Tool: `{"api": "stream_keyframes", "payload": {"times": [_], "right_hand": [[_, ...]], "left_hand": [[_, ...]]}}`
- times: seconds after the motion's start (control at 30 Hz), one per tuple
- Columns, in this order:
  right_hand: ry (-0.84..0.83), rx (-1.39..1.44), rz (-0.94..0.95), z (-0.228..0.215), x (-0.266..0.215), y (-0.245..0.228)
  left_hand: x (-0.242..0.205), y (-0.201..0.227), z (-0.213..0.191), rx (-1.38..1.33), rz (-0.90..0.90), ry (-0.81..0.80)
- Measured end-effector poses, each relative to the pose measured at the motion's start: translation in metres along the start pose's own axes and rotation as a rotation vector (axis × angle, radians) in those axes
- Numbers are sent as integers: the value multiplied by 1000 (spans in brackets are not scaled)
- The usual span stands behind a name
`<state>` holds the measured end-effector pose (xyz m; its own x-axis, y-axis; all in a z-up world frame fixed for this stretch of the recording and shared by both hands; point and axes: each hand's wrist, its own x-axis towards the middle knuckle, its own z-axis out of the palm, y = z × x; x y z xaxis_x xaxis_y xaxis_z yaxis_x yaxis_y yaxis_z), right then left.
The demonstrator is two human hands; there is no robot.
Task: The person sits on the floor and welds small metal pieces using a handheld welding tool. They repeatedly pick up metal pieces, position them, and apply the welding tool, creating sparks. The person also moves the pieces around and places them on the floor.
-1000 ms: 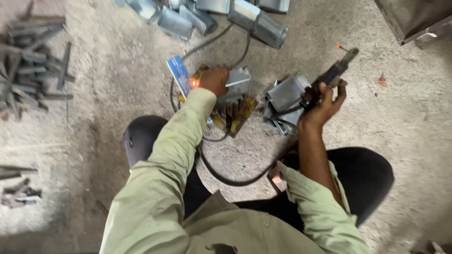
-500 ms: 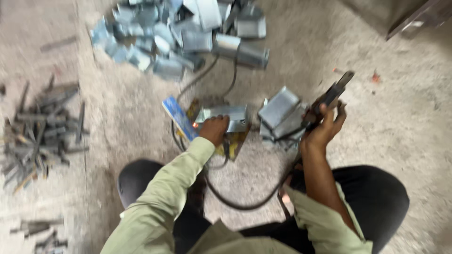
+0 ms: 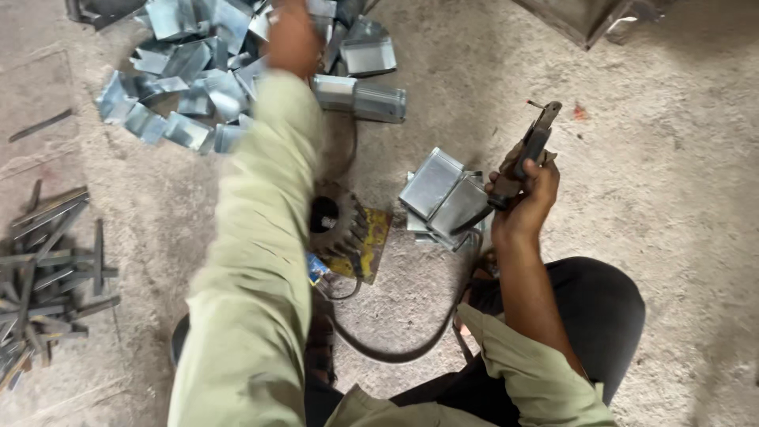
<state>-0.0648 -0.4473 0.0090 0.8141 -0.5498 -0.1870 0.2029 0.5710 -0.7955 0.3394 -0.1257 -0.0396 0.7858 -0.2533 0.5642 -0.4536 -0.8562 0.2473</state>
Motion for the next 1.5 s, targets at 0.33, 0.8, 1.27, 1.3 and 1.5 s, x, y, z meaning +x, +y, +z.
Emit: {"api": "stream_keyframes", "payload": {"times": [0.33, 0.8, 1.27, 1.3, 1.5], "right_hand": [[-38, -14, 169, -10, -3, -51], [-208, -109, 224, -3, -7, -28], [-244, -76, 102, -5, -3, -54], [-260, -56, 98, -4, -2, -47], [-220, -29, 288, 7, -6, 25]], "left_hand": [[-353, 283, 156, -225, -43, -755], [-395, 304, 148, -232, -79, -1147], [-449, 239, 79, -512, -359, -813], [-439, 224, 55, -594, -333, -815], [-348, 183, -145, -308, -297, -752]]}}
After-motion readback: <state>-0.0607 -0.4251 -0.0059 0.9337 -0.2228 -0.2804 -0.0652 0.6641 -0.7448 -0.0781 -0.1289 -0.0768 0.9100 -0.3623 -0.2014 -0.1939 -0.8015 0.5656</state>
